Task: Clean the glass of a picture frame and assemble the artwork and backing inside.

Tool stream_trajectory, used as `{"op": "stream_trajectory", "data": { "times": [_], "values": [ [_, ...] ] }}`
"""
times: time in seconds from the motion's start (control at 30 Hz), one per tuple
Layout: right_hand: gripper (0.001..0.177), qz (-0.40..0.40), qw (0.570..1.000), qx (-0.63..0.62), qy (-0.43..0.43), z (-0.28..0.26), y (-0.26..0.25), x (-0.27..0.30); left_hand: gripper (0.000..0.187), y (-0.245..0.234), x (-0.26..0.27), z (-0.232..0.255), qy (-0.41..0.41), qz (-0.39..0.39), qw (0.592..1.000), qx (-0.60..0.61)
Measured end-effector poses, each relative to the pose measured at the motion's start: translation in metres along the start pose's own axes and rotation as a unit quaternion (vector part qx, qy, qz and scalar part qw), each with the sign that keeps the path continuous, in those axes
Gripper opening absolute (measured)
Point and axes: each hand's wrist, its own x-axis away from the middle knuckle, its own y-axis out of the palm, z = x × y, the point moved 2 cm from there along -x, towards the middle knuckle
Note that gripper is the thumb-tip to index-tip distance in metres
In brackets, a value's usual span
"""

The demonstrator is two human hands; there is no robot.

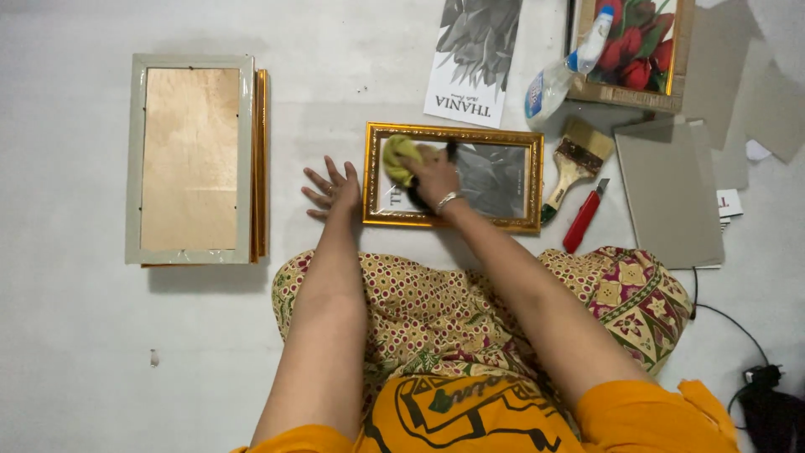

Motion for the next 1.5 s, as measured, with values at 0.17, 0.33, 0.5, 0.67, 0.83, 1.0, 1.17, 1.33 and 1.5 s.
{"op": "stream_trajectory", "data": {
  "times": [0.17, 0.33, 0.5, 0.67, 0.83, 1.0, 1.17, 1.33, 1.5],
  "values": [
    [0.053, -0.005, 0.970, 0.040, 0.241, 0.152, 0.029, 0.061, 0.071, -0.005, 0.010, 0.005, 0.002, -0.005, 1.000, 0.003],
    [0.062, -0.046, 0.895, 0.010, 0.444, 0.150, -0.035, 0.097, 0.074, -0.005, 0.007, 0.005, 0.004, -0.006, 1.000, 0.004],
    [0.068, -0.093, 0.897, -0.020, 0.432, 0.057, -0.032, 0.070, 0.074, -0.006, 0.015, 0.006, 0.005, -0.011, 1.000, -0.005],
    [0.065, -0.153, 0.975, -0.056, 0.153, -0.070, -0.056, 0.048, 0.074, -0.009, 0.019, 0.007, 0.004, 0.003, 1.000, -0.004],
    [0.060, -0.177, 0.958, -0.180, 0.138, -0.058, -0.057, 0.037, 0.072, -0.005, 0.010, -0.003, 0.023, 0.021, 0.999, 0.026],
    [0.054, -0.158, 0.987, -0.004, 0.003, 0.048, -0.031, 0.078, 0.072, -0.004, 0.007, -0.008, 0.045, 0.025, 0.998, 0.024],
    [0.051, -0.176, 0.968, 0.100, 0.150, 0.142, -0.069, 0.125, 0.082, -0.025, 0.022, -0.007, 0.068, -0.030, 0.996, -0.044],
    [0.064, -0.163, 0.944, 0.030, 0.284, 0.184, -0.021, 0.132, 0.088, -0.021, -0.035, -0.026, 0.138, -0.094, 0.986, -0.006],
    [0.068, -0.202, 0.951, -0.036, 0.229, 0.054, -0.039, 0.090, 0.076, -0.071, 0.116, -0.002, 0.158, -0.156, 0.914, 0.340]
  ]
}}
